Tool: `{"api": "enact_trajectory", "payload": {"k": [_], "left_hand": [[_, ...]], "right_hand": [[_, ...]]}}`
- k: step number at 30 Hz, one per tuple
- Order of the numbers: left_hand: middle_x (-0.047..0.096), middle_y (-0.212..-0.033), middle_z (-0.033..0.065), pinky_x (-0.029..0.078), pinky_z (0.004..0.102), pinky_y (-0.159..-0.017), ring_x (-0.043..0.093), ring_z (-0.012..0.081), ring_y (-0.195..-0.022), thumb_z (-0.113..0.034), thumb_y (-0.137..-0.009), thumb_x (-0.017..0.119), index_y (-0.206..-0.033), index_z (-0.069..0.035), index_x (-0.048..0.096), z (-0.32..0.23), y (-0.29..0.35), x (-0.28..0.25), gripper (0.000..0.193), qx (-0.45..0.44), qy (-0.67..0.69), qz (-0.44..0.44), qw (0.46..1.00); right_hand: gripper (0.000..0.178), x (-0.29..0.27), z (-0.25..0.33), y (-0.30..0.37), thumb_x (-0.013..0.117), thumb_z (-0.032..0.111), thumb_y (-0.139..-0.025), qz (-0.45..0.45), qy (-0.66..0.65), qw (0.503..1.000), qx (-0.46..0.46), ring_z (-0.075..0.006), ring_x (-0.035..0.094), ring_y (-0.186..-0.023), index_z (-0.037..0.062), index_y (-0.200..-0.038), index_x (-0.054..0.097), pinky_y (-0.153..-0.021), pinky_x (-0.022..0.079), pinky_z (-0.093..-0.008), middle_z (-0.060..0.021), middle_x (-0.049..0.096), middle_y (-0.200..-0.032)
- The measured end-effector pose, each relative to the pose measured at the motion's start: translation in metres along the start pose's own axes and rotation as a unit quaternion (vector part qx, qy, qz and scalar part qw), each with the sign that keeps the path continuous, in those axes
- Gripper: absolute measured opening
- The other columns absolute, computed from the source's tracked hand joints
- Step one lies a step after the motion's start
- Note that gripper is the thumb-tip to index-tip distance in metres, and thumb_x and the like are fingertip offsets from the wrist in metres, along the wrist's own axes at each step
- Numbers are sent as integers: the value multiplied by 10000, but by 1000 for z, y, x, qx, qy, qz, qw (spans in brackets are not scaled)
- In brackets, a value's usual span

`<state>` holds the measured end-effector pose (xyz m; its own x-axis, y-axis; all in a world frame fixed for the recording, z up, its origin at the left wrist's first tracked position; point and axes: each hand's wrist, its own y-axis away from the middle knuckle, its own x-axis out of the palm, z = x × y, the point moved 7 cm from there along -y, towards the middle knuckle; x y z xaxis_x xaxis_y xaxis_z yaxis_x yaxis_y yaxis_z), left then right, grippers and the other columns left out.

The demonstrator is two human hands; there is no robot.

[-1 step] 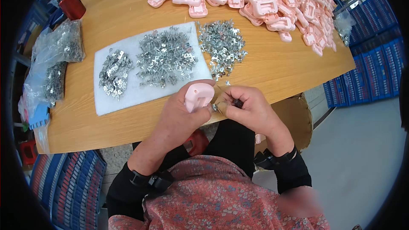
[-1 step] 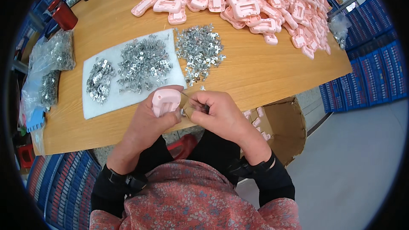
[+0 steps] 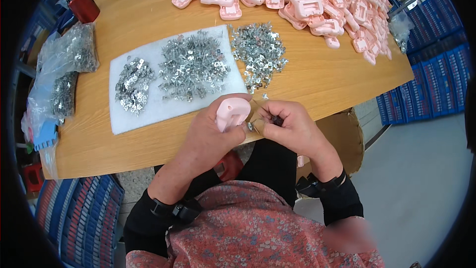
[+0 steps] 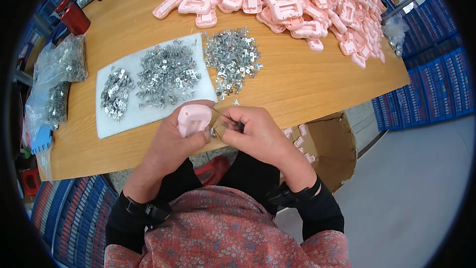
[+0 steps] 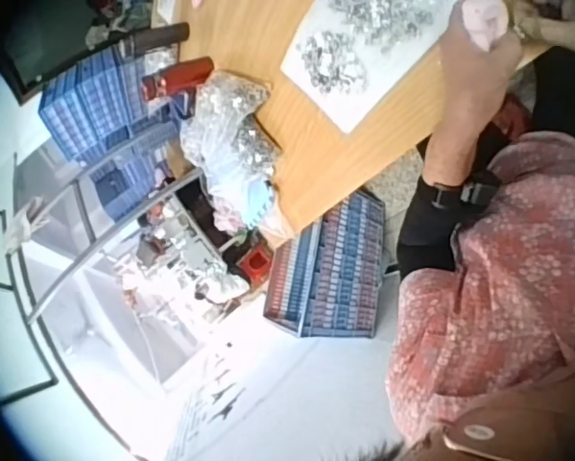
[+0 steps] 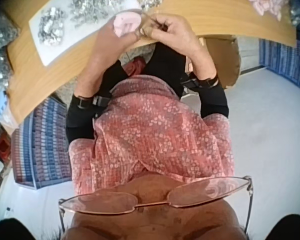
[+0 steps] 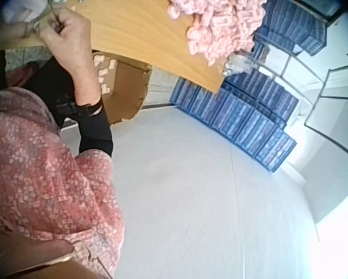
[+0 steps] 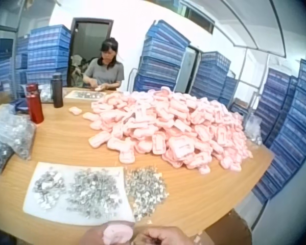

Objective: The person repeatedly picks up pink plastic housings and uses a small metal tool to press or adjust internal components. They handle each housing one at a time, then place it into a cardboard box. The process is repetitive and focused on small mechanical adjustments.

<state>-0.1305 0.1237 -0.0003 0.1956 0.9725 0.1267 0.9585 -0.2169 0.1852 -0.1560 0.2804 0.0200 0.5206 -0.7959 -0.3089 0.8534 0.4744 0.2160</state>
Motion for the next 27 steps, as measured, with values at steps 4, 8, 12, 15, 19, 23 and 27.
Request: {"api": "enact_trajectory", "payload": {"k": [4,8,12,15,19,23,27], "left_hand": [[649,-1009,32,491,275,-829,581,86,-920,-57,-798,635,-1252,-47,591,-4,-1,1,457,-7,-49,26,998],[653,-1031,34,495,281,-835,593,99,-933,-55,-804,633,-1252,-38,590,-1,-2,4,451,0,-43,46,998],[628,-1038,34,503,277,-806,593,112,-894,-37,-808,652,-1276,-34,579,3,-1,2,474,-38,35,25,998],[601,-1010,29,513,273,-782,595,118,-853,-16,-808,661,-1308,-31,555,9,-1,0,511,-74,112,4,991],[587,-965,33,537,290,-765,613,131,-821,-28,-847,643,-1358,-31,502,12,0,2,531,-78,188,-2,979],[615,-942,70,579,358,-763,645,172,-811,-248,-1013,496,-1406,-45,440,14,5,2,446,-111,303,23,946],[635,-933,101,602,420,-759,667,208,-811,-452,-1067,223,-1419,-61,418,20,6,4,561,-140,378,64,913]], "right_hand": [[130,2,-3,0,627,97,-864,11,-39,999,-11,-48,420,-710,-23,-902,595,-625,395,-235,33,470,-722],[112,5,-12,-1,619,92,-880,46,-54,997,-7,-43,426,-718,-12,-917,607,-634,395,-228,53,482,-749],[105,9,-11,0,609,88,-888,20,-136,990,28,-27,435,-730,5,-951,626,-644,393,-214,70,497,-790],[113,10,-21,5,610,93,-898,-20,-133,991,-3,-14,445,-741,13,-974,633,-654,393,-202,76,516,-810],[118,18,-21,6,620,98,-905,-46,-173,984,6,-13,469,-749,13,-985,636,-664,405,-204,71,544,-826],[115,14,-5,4,609,89,-907,-94,-189,977,-39,-23,498,-760,0,-978,628,-665,427,-220,53,572,-845],[132,13,24,-1,628,73,-872,-100,-15,987,-125,-98,563,-722,5,-986,622,-647,463,-264,-23,604,-835]]}}
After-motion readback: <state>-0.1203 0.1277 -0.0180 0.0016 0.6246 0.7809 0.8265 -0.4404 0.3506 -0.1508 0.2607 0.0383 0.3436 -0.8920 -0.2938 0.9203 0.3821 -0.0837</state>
